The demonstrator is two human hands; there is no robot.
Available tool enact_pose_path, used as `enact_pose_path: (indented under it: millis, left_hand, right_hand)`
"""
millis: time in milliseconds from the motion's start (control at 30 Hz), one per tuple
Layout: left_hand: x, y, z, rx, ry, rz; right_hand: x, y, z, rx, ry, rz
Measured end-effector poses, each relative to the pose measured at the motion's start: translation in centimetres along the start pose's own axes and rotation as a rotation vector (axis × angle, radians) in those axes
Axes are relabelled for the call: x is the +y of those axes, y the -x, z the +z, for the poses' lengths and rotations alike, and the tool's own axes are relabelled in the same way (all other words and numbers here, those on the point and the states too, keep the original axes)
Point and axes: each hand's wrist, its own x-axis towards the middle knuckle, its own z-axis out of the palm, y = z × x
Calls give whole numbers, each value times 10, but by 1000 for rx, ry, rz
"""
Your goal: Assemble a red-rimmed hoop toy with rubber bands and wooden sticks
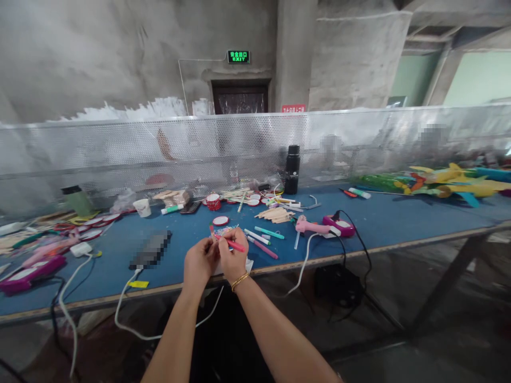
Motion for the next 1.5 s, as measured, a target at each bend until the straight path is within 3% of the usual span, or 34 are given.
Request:
enact_pose_path:
  millis: [1500]
  left_hand:
    - [3,2,-1,0,-18,-1]
  right_hand:
    - [1,2,-1,-4,16,-13]
